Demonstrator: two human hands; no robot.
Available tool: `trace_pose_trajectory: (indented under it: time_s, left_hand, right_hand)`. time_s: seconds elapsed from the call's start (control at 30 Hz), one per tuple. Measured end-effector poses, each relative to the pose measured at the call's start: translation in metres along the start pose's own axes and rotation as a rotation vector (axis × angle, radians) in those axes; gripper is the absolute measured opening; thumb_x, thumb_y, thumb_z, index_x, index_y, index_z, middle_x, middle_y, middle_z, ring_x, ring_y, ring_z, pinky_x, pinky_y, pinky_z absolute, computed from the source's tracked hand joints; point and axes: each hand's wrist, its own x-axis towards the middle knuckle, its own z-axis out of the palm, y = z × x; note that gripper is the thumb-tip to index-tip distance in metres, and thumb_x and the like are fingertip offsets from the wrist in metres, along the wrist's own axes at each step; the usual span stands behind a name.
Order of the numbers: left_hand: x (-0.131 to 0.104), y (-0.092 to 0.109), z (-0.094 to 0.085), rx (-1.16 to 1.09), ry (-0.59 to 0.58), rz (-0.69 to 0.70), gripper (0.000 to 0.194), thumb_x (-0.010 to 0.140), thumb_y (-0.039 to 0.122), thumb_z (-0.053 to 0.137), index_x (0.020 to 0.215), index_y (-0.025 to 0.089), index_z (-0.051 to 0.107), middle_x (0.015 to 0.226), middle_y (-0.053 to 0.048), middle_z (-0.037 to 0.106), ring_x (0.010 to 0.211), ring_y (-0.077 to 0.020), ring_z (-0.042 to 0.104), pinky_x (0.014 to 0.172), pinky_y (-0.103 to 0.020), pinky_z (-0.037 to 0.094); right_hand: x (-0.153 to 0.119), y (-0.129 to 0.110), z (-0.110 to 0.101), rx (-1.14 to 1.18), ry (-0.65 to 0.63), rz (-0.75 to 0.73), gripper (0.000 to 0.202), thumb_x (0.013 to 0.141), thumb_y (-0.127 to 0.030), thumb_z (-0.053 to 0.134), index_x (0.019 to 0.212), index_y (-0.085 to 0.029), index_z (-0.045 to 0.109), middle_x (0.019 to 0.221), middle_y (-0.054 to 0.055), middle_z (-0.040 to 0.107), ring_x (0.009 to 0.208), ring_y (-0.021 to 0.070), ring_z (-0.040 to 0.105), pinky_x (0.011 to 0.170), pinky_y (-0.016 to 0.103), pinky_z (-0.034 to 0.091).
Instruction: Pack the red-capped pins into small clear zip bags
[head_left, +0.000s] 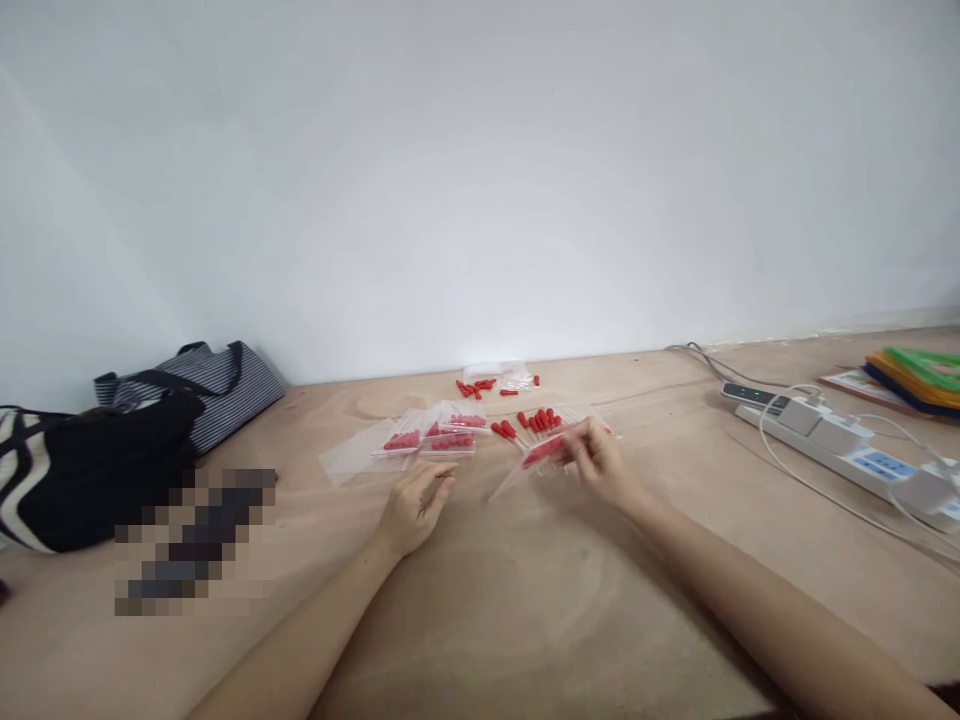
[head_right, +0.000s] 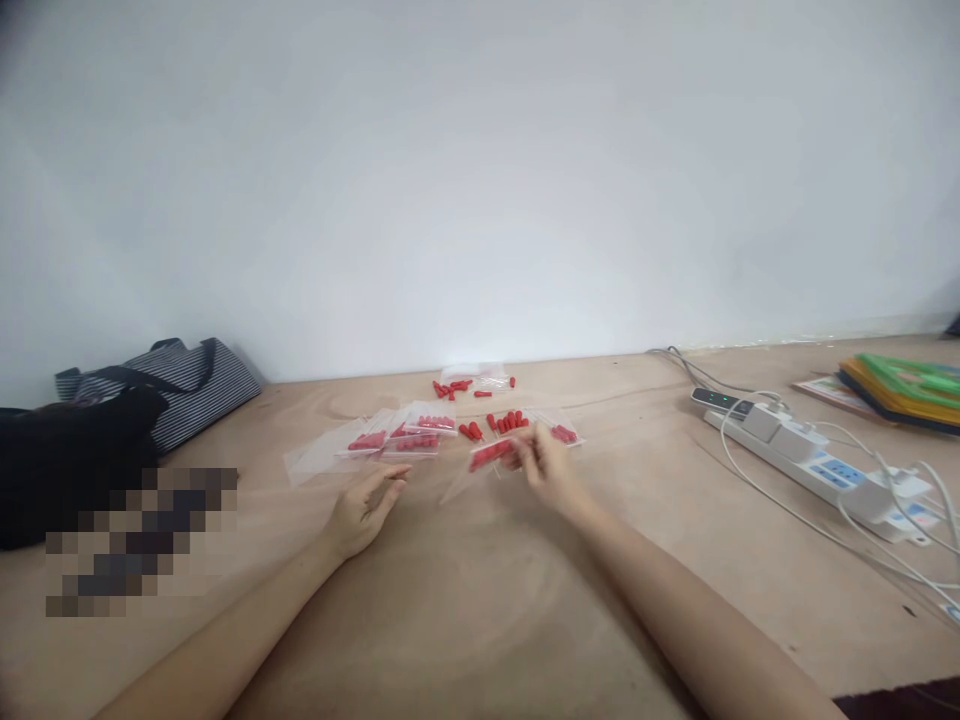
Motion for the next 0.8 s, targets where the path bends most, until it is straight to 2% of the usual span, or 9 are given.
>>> trace_pose_trajectory:
  time_s: [0.1,0.13,0.2,0.33,0.43,0.53,0.6,0.67,0.8]
  left_hand:
    - [-0.001,-0.004,0.004,0.102,-0.019,-0.017,0.014,0.082,0.023,0.046,0.085,0.018,0.059,0.076,-0.004,0.063,0.075,-0.0182,0.058,0.070,-0.031,0.045]
    - [-0.001,-0.006,0.004,0.165,-0.009,-0.041,0.013,0.081,0.024,0.048,0.083,0.018,0.060,0.075,-0.004,0.064,0.076,-0.0195,0.058,0.071,-0.033,0.045]
    - [-0.001,-0.015,0.000,0.330,0.019,-0.139,0.014,0.078,0.025,0.050,0.084,0.018,0.061,0.080,-0.006,0.064,0.080,-0.0229,0.057,0.074,-0.037,0.043]
    - [-0.003,-0.044,-0.020,0.672,-0.041,-0.437,0.029,0.079,0.023,0.045,0.104,0.015,0.057,0.106,-0.012,0.058,0.100,-0.0290,0.051,0.086,-0.043,0.036]
    - [-0.009,-0.070,-0.038,0.795,-0.261,-0.656,0.042,0.084,0.022,0.032,0.123,0.009,0.041,0.128,-0.014,0.043,0.122,-0.0273,0.033,0.097,-0.040,0.027]
    - [-0.016,-0.085,-0.049,0.768,-0.374,-0.718,0.046,0.085,0.023,0.029,0.126,0.004,0.037,0.127,-0.015,0.045,0.119,-0.0257,0.039,0.095,-0.036,0.032]
    - [-0.020,-0.088,-0.052,0.745,-0.426,-0.727,0.046,0.085,0.025,0.029,0.123,0.002,0.041,0.123,-0.016,0.049,0.114,-0.0251,0.045,0.093,-0.033,0.035]
    - [-0.024,-0.083,-0.054,0.738,-0.454,-0.736,0.048,0.085,0.029,0.028,0.121,0.000,0.043,0.122,-0.018,0.050,0.113,-0.0265,0.046,0.093,-0.034,0.035]
    - [-0.034,-0.055,-0.062,0.787,-0.512,-0.715,0.048,0.086,0.034,0.024,0.110,0.003,0.050,0.110,-0.019,0.056,0.102,-0.0304,0.053,0.085,-0.039,0.040]
  right_hand:
    - [0.015,0.011,-0.033,0.077,0.164,0.062,0.022,0.084,-0.043,0.042,0.079,-0.022,0.041,0.071,0.004,0.062,0.065,0.0163,0.062,0.062,0.034,0.053]
    - [0.019,0.017,-0.044,0.074,0.219,0.063,0.024,0.082,-0.045,0.045,0.078,-0.022,0.041,0.075,0.005,0.062,0.068,0.0171,0.063,0.064,0.036,0.053]
    - [0.024,0.033,-0.064,0.034,0.239,0.060,0.028,0.078,-0.049,0.048,0.078,-0.021,0.043,0.092,0.008,0.061,0.076,0.0179,0.062,0.070,0.038,0.052]
    - [0.021,0.066,-0.090,-0.150,0.176,0.093,0.029,0.077,-0.049,0.048,0.074,-0.020,0.044,0.101,0.012,0.058,0.084,0.0198,0.060,0.076,0.041,0.048]
    - [0.015,0.079,-0.095,-0.247,0.101,0.112,0.023,0.078,-0.043,0.049,0.073,-0.020,0.045,0.101,0.012,0.059,0.091,0.0212,0.058,0.077,0.040,0.047]
    - [0.010,0.083,-0.096,-0.262,-0.018,0.131,0.012,0.077,-0.032,0.049,0.074,-0.020,0.046,0.101,0.012,0.059,0.094,0.0209,0.057,0.077,0.038,0.046]
    - [0.008,0.082,-0.098,-0.299,-0.102,0.135,0.005,0.073,-0.025,0.049,0.074,-0.020,0.048,0.098,0.010,0.060,0.094,0.0211,0.057,0.079,0.038,0.045]
    - [0.007,0.079,-0.101,-0.374,-0.139,0.116,0.008,0.069,-0.021,0.051,0.077,-0.020,0.051,0.097,0.009,0.061,0.094,0.0219,0.056,0.082,0.040,0.042]
    - [0.010,0.068,-0.096,-0.578,-0.054,0.008,0.011,0.069,-0.028,0.053,0.077,-0.021,0.057,0.092,0.007,0.063,0.089,0.0230,0.055,0.080,0.039,0.038]
